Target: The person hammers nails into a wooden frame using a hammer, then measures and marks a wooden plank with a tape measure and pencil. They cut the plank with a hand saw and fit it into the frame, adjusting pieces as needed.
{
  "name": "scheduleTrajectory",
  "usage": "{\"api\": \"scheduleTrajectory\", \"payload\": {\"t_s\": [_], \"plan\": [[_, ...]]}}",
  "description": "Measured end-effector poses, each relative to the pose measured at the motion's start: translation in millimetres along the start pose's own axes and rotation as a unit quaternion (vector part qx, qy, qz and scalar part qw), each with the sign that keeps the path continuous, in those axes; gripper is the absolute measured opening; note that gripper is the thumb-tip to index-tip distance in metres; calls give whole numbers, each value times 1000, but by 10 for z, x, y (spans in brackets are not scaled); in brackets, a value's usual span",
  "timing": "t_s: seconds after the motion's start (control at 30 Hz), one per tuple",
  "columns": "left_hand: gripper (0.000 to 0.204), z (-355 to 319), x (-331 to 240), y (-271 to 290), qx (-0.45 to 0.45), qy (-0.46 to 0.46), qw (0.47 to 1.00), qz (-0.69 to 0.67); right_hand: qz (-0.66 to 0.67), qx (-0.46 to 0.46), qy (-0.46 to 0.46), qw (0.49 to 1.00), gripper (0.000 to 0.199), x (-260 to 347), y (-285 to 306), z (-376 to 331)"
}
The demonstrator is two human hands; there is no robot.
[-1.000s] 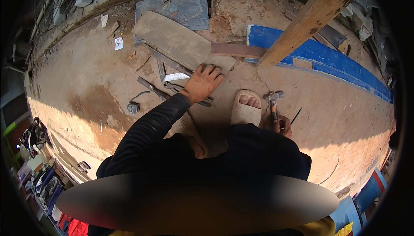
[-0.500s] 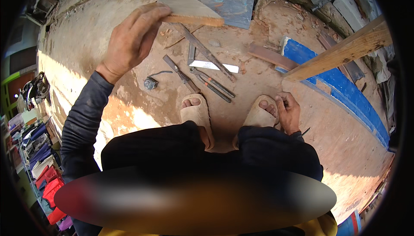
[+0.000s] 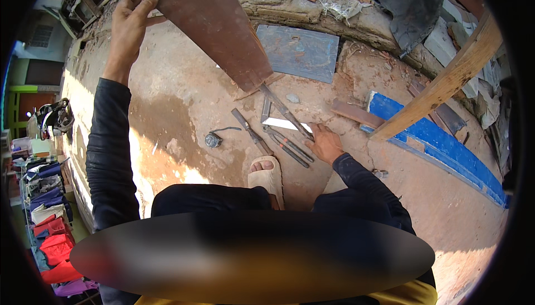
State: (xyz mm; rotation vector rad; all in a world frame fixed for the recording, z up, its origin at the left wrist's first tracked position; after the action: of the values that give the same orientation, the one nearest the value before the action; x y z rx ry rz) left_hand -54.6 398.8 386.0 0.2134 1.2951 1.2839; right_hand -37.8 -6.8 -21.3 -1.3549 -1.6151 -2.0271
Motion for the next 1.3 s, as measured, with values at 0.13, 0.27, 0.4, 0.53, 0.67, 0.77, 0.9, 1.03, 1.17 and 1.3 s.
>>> {"api": "scheduleTrajectory", "payload": {"t_s": [0.13, 0.27, 0.4, 0.53, 0.67, 0.77, 0.9, 1.03, 1.17, 1.3], "plan": [[41, -104, 56, -2, 69, 21, 997, -3, -30, 167, -124, 978, 57, -152, -530, 360], [33, -196, 240, 90, 108, -18, 993, 52, 56, 133, -237, 961, 60, -222, -397, 323], [30, -409, 590, -70, 126, -111, 963, 209, 110, 62, -199, 972, 58, -74, -5, 126], [40, -566, 1181, -1, 84, 56, 995, -11, 298, 76, -223, 925, 41, 24, 343, -300], [67, -922, 1372, 179, -17, 176, 967, -181, 389, 30, -258, 884, 28, 82, 714, -550], [76, -1011, 1324, 161, 26, 167, 986, 3, 391, 17, -243, 887, 27, 148, 913, -434], [75, -1009, 1221, 255, -42, 84, 985, -145, 358, -14, -213, 909, 33, 341, 1338, -56], [60, -1405, 1497, 301, -114, 249, 958, -84, 345, -74, -75, 933, 41, 1145, 1997, 403], [47, -1360, 1380, 361, -115, 225, 961, -115, 306, -103, 24, 946, 53, 2163, 2706, 802], [43, -990, 1345, 404, -21, 177, 984, -11, 281, -74, 93, 952, 55, 2968, 2755, 1203]]}}
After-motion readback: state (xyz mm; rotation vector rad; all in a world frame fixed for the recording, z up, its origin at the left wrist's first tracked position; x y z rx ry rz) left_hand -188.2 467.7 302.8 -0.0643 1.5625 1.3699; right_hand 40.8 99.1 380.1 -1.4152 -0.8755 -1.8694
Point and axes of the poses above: each hand's wrist, its own z-axis towards the middle knuckle, its own y-axis out of the back of the hand, x = y × z, the point moved 10 cm from there along z, towards the middle knuckle, and after that the axes turned 13 degrees about z, right-handed, at the moved point
